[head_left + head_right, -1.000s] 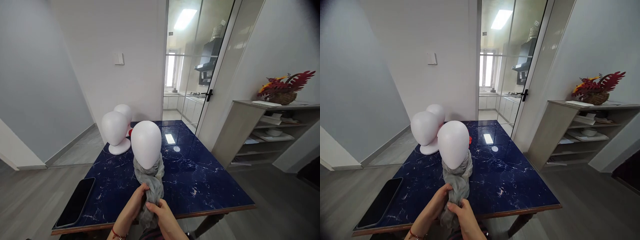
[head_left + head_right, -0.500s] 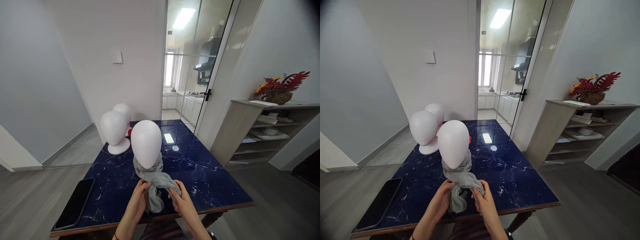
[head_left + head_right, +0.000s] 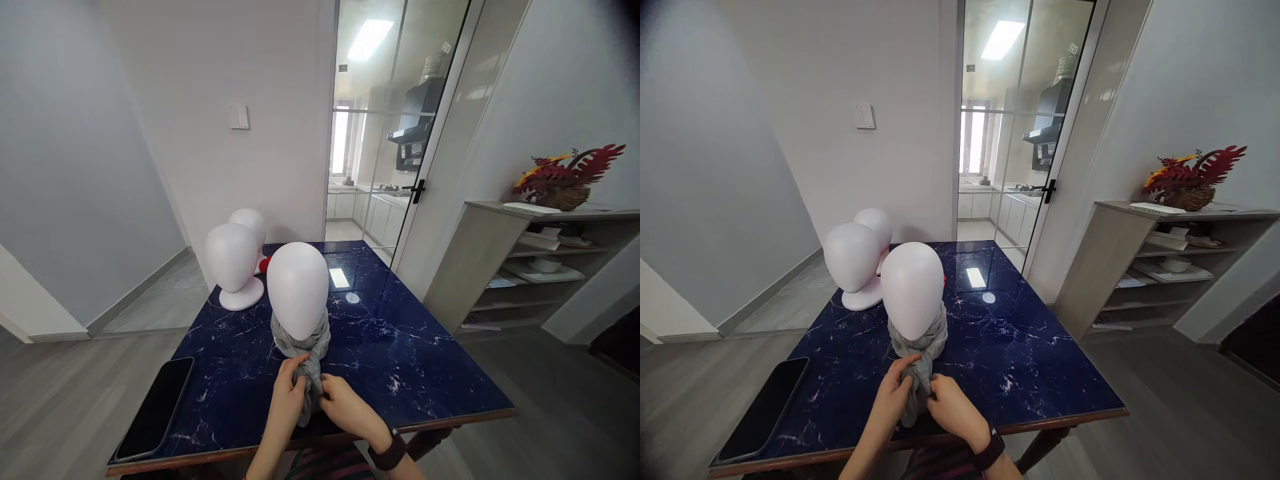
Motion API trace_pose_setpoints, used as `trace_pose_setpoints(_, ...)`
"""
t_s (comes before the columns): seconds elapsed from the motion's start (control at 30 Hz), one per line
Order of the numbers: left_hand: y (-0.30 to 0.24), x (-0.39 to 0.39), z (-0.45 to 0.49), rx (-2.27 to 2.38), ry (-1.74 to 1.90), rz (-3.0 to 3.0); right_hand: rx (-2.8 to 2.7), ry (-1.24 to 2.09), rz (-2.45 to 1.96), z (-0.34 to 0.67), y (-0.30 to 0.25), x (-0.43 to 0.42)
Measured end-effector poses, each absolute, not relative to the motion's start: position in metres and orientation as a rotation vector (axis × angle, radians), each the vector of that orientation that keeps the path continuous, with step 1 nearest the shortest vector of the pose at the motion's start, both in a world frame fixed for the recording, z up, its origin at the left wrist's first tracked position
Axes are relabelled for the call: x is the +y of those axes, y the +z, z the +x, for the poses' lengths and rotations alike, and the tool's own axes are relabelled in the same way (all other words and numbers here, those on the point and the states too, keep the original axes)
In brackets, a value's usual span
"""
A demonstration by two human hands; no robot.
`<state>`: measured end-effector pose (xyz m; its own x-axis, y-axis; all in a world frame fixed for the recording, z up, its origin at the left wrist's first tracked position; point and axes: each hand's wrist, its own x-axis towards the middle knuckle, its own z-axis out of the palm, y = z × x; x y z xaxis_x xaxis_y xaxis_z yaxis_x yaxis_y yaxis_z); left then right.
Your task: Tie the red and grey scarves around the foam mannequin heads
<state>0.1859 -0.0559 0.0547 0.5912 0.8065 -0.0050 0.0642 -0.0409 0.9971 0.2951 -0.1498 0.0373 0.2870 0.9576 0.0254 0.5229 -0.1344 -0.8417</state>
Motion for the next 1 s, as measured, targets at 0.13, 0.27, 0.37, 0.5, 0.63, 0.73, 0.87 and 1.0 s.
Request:
trace_pose_setpoints(0.13,0.062,-0.057,0.188,0.759,0.634,1.053,-1.218,0.519,-1.806,0.302,0.032,-0.133)
trace_pose_setpoints(0.27,0.072,-0.061,0.186,0.786,0.546,0.819,-1.068,0.568,-1.700,0.303,0.025,-0.119)
trace_pose_setpoints(0.37,0.077,-0.063,0.182,0.832,0.495,0.759,-1.001,0.447,-1.689,0.303,0.021,-0.114)
trace_pose_setpoints(0.5,0.079,-0.063,0.177,0.828,0.513,0.793,-0.897,0.431,-1.647,0.300,0.023,-0.113)
trace_pose_setpoints(0.63,0.073,-0.059,0.176,0.800,0.540,0.938,-0.635,0.839,-1.291,0.295,0.027,-0.112)
trace_pose_setpoints(0.73,0.065,-0.055,0.178,0.797,0.598,1.239,-0.307,1.054,-1.011,0.292,0.030,-0.112)
trace_pose_setpoints(0.87,0.060,-0.059,0.180,0.894,0.749,1.760,-0.076,1.118,-0.838,0.290,0.033,-0.108)
trace_pose_setpoints(1.0,0.061,-0.068,0.183,0.939,0.813,2.084,-0.006,0.977,-0.792,0.291,0.031,-0.102)
